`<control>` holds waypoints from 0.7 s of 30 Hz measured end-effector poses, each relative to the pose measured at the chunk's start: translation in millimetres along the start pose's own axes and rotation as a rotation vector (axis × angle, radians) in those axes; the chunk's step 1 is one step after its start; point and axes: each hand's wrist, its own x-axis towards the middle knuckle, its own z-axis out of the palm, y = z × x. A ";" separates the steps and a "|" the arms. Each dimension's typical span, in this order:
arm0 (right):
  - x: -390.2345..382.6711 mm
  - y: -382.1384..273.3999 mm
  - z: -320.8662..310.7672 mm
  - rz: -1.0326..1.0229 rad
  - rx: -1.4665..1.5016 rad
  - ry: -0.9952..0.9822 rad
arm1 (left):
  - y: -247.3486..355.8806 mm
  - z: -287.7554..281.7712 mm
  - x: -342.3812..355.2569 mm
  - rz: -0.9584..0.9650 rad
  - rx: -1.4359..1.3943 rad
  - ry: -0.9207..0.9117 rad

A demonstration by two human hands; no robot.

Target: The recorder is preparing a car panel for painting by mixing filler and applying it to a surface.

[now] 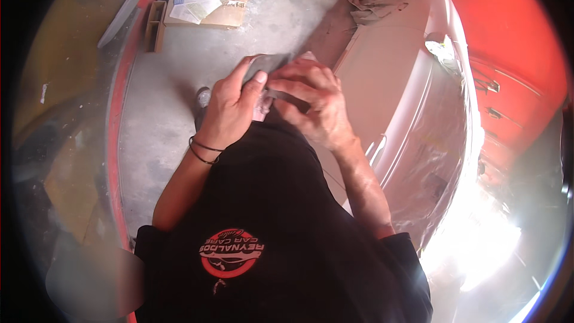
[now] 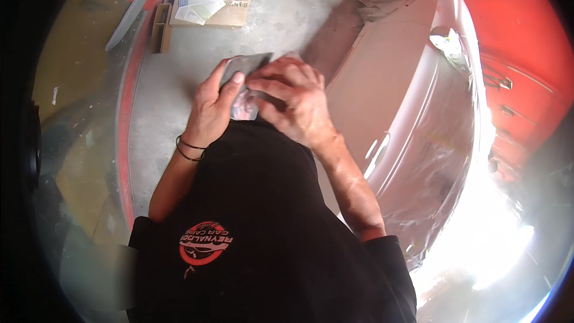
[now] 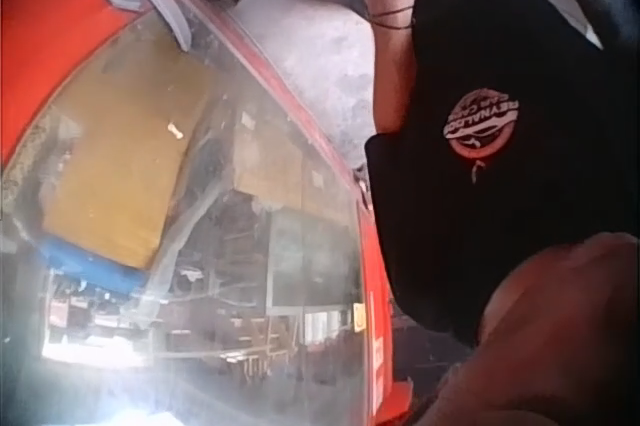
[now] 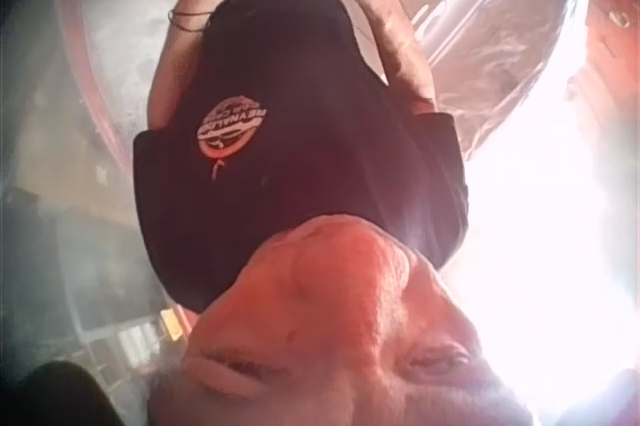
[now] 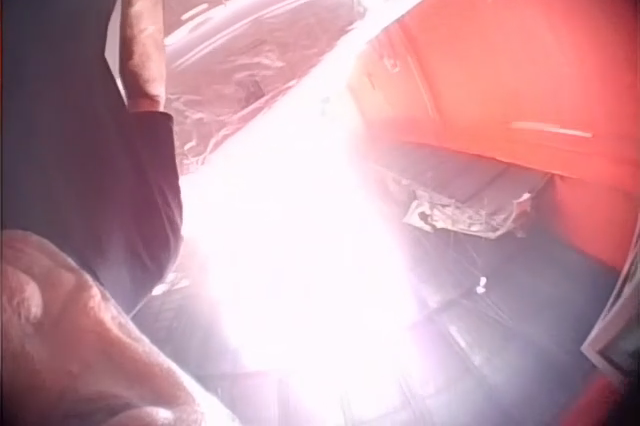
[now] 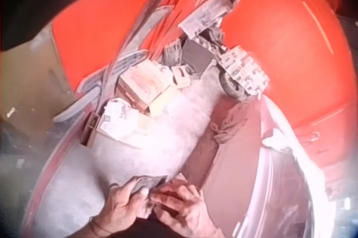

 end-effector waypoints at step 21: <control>24.6 341.9 -100.7 -0.390 0.876 -0.382 | -64.7 313.7 133.8 -0.412 -1.054 0.948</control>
